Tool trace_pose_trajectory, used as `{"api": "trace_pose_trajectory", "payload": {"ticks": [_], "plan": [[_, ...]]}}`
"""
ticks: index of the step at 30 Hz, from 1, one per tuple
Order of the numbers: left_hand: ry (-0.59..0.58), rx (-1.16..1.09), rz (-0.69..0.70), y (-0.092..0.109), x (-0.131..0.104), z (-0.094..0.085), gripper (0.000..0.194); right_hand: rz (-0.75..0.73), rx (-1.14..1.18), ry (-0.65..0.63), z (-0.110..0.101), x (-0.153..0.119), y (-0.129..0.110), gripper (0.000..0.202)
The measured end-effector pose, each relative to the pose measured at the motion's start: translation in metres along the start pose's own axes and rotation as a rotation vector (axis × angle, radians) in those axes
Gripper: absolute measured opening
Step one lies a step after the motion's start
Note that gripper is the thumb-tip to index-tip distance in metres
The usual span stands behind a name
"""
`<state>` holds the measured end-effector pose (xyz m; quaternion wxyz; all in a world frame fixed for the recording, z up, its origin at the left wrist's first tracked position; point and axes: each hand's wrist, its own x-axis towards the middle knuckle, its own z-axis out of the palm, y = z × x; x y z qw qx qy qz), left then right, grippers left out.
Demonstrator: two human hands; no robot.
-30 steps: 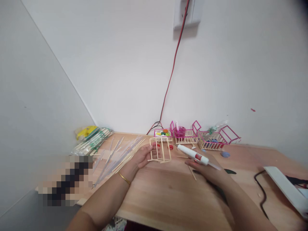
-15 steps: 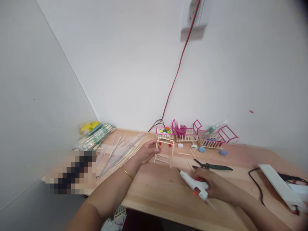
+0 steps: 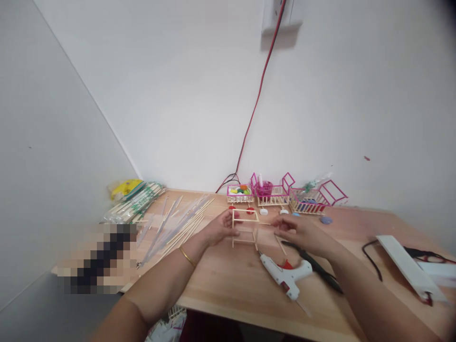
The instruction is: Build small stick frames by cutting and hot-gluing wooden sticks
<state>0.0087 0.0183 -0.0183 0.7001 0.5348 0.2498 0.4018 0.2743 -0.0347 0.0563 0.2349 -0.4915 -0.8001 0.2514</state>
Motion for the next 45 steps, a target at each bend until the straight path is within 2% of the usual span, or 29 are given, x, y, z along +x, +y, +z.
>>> {"api": "trace_pose_trajectory", "payload": {"ticks": [2, 4, 7, 10, 14, 17, 20, 23, 28, 32, 36, 40, 42, 45], "plan": [[-0.011, 0.028, -0.016, 0.002, 0.000, -0.002, 0.057, 0.012, 0.019, 0.097, 0.011, 0.015, 0.002, 0.028], [-0.027, 0.037, -0.015, 0.005, -0.001, -0.004, 0.058, 0.005, 0.066, 0.132, 0.023, 0.027, 0.004, 0.034], [-0.055, 0.047, -0.002, 0.007, -0.002, -0.005, 0.058, -0.027, 0.180, 0.036, 0.039, 0.035, 0.007, 0.036], [-0.087, 0.059, -0.014, 0.008, -0.003, -0.006, 0.057, -0.038, 0.274, -0.069, 0.047, 0.036, 0.007, 0.025], [-0.090, 0.027, -0.011, 0.009, -0.002, -0.012, 0.069, -0.011, 0.294, -0.042, 0.051, 0.031, 0.003, 0.021], [-0.082, 0.019, 0.068, 0.013, -0.001, -0.019, 0.083, 0.014, 0.357, 0.002, 0.056, 0.029, -0.004, 0.022], [-0.041, 0.065, 0.174, 0.020, -0.002, -0.021, 0.079, 0.044, 0.423, 0.005, 0.062, 0.028, -0.012, 0.025], [0.050, 0.212, 0.293, 0.029, -0.005, -0.014, 0.067, 0.062, 0.441, 0.014, 0.067, 0.029, -0.017, 0.024], [0.168, 0.758, 0.492, 0.038, -0.011, 0.008, 0.042, 0.021, 0.349, 0.024, 0.070, 0.029, -0.020, 0.020], [0.261, 0.903, 0.614, 0.033, -0.014, 0.021, 0.031, -0.060, 0.261, 0.048, 0.071, 0.029, -0.022, 0.019], [0.219, 1.022, 0.635, 0.028, -0.015, 0.025, 0.020, -0.163, 0.238, 0.024, 0.072, 0.029, -0.024, 0.017], [0.189, 1.139, 0.616, 0.025, -0.014, 0.025, 0.021, -0.168, 0.260, 0.030, 0.070, 0.026, -0.022, 0.019], [0.195, 1.179, 0.600, 0.024, -0.014, 0.026, 0.022, -0.158, 0.196, 0.085, 0.066, 0.023, -0.020, 0.020], [0.208, 1.230, 0.586, 0.022, -0.014, 0.028, 0.024, -0.191, 0.041, 0.262, 0.058, 0.021, -0.017, 0.019]]}}
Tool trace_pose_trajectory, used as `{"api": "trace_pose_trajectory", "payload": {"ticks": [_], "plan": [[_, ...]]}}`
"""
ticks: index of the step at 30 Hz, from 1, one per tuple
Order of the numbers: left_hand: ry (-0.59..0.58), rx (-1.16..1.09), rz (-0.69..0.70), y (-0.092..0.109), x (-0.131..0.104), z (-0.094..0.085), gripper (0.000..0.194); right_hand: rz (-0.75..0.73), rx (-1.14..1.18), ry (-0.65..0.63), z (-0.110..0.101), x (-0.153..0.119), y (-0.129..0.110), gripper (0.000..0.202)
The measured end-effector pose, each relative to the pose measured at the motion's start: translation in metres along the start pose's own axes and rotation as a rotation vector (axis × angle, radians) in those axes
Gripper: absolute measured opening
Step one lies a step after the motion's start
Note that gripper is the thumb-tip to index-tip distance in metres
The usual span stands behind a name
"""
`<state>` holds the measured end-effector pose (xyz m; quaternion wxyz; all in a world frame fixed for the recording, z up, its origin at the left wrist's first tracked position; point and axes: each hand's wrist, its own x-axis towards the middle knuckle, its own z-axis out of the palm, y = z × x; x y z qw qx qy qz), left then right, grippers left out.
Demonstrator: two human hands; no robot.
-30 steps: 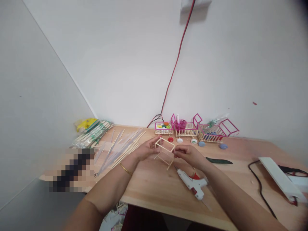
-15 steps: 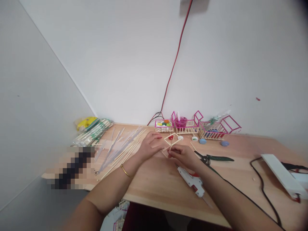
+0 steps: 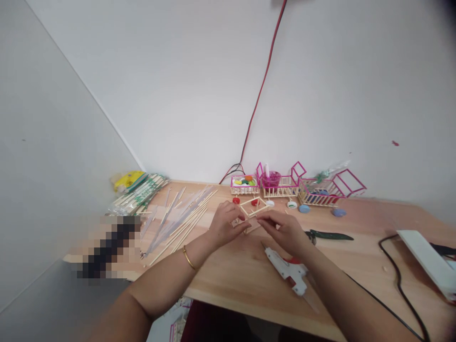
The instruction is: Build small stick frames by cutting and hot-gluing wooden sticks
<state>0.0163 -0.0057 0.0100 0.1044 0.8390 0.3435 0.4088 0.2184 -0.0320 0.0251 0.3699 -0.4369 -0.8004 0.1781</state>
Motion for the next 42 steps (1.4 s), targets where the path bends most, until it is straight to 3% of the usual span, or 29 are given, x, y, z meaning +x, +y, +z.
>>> {"api": "trace_pose_trajectory", "payload": {"ticks": [3, 6, 12, 42], "plan": [[-0.011, 0.030, -0.011, 0.002, -0.001, 0.003, 0.024, -0.081, -0.119, 0.179, -0.006, 0.002, 0.003, 0.017], [0.009, 0.026, -0.026, 0.003, -0.003, 0.006, 0.024, -0.179, -0.194, 0.241, -0.005, 0.006, 0.006, 0.017], [0.057, -0.008, -0.087, 0.008, -0.003, 0.005, 0.021, -0.299, -0.241, 0.160, 0.003, 0.014, 0.009, 0.019], [0.118, -0.030, -0.027, 0.008, -0.002, 0.006, 0.014, -0.289, -0.235, 0.158, 0.005, 0.017, 0.006, 0.011]]}}
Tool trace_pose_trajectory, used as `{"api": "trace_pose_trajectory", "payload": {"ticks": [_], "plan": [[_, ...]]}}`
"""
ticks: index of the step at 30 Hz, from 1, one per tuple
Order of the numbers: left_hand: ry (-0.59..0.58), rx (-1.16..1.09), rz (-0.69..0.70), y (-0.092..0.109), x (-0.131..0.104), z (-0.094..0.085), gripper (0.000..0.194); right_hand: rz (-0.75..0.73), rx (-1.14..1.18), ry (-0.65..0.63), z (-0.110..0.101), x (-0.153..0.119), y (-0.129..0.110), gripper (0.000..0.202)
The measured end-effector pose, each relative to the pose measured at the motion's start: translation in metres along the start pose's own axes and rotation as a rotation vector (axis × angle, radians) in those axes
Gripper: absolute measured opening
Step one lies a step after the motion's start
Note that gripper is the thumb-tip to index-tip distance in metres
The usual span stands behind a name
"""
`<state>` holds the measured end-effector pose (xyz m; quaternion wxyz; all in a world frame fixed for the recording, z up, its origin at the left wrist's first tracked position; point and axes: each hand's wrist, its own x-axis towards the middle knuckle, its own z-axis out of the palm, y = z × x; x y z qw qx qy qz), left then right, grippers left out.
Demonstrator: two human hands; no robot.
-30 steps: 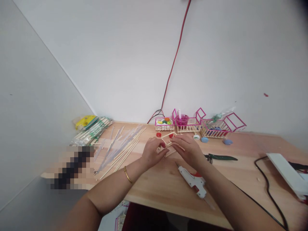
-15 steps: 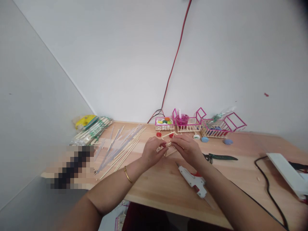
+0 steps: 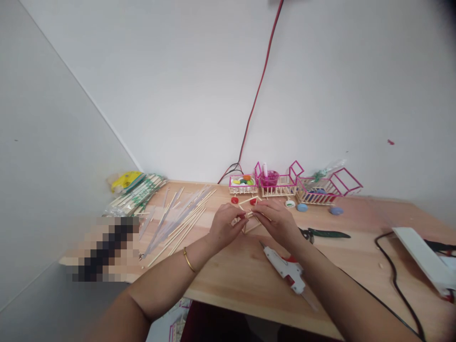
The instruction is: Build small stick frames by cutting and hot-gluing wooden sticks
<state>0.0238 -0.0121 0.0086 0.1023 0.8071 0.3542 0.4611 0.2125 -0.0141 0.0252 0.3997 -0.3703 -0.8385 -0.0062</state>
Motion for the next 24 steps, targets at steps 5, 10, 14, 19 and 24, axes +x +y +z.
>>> {"api": "trace_pose_trajectory", "payload": {"ticks": [5, 10, 14, 19, 24], "plan": [[-0.014, -0.018, 0.012, -0.002, -0.001, 0.000, 0.014, 0.008, 0.009, 0.027, -0.003, 0.001, -0.002, 0.015], [0.044, -0.109, -0.019, -0.008, -0.004, 0.000, 0.039, 0.120, 0.025, 0.118, -0.016, -0.001, 0.005, 0.023], [0.061, -0.206, -0.136, -0.009, 0.001, -0.003, 0.052, 0.290, 0.043, 0.121, -0.024, -0.010, 0.018, 0.022], [-0.098, -0.349, -0.290, -0.020, 0.007, -0.007, 0.060, 0.471, 0.183, -0.040, -0.015, -0.023, 0.034, 0.024], [-0.335, -0.325, -0.392, -0.041, 0.003, -0.004, 0.045, 0.478, 0.219, -0.183, -0.004, -0.027, 0.036, 0.020]]}}
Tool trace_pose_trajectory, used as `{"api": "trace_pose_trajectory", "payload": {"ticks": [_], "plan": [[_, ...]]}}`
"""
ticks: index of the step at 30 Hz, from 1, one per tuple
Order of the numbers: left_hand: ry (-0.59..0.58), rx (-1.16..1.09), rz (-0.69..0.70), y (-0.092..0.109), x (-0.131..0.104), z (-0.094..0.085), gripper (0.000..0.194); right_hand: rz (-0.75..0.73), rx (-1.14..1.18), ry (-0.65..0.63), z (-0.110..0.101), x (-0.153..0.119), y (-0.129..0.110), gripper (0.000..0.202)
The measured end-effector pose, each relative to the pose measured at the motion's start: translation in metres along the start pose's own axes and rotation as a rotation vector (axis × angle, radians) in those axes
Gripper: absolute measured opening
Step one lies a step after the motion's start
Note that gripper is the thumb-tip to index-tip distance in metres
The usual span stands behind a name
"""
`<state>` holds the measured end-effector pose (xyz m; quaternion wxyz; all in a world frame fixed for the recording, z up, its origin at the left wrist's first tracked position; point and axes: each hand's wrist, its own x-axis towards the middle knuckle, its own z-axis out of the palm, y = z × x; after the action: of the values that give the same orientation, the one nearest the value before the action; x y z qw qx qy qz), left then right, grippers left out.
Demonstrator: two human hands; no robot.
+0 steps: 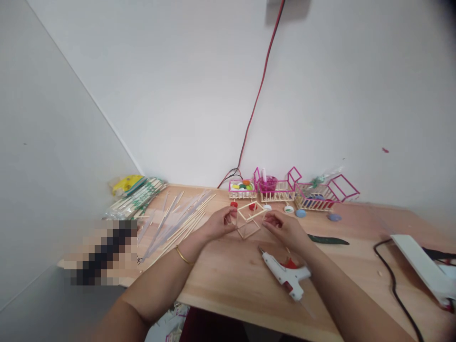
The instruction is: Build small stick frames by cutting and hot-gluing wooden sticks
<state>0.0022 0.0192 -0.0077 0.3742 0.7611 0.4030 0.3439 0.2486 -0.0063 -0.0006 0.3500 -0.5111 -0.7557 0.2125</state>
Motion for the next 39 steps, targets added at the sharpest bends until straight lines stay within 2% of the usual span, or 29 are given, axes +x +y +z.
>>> {"api": "trace_pose_trajectory", "payload": {"ticks": [3, 9, 12, 17, 22, 29, 35, 39], "plan": [[-0.037, 0.086, -0.023, -0.005, 0.000, 0.001, 0.024, -0.025, -0.044, -0.046, 0.002, 0.000, -0.002, 0.018], [-0.020, 0.046, -0.049, 0.001, -0.001, 0.003, 0.020, -0.076, -0.044, -0.066, 0.000, 0.000, -0.003, 0.022], [0.002, -0.109, -0.117, 0.004, -0.001, 0.005, 0.023, -0.019, 0.004, -0.064, -0.002, 0.000, -0.003, 0.024], [0.014, -0.522, -0.205, 0.003, 0.000, 0.007, 0.027, 0.068, 0.170, -0.006, -0.008, 0.000, -0.006, 0.024], [0.109, -0.639, -0.208, 0.004, 0.001, 0.008, 0.026, 0.053, 0.163, 0.127, -0.010, -0.001, -0.010, 0.028], [0.108, -0.528, -0.162, 0.017, -0.003, 0.013, 0.026, -0.056, 0.083, 0.017, 0.001, -0.005, -0.026, 0.021], [0.063, -0.321, -0.071, 0.020, -0.008, 0.022, 0.026, -0.032, 0.042, -0.056, 0.009, -0.007, -0.028, 0.014], [0.032, -0.108, 0.066, 0.025, -0.012, 0.023, 0.023, -0.019, 0.033, -0.072, 0.009, -0.007, -0.028, 0.022]]}}
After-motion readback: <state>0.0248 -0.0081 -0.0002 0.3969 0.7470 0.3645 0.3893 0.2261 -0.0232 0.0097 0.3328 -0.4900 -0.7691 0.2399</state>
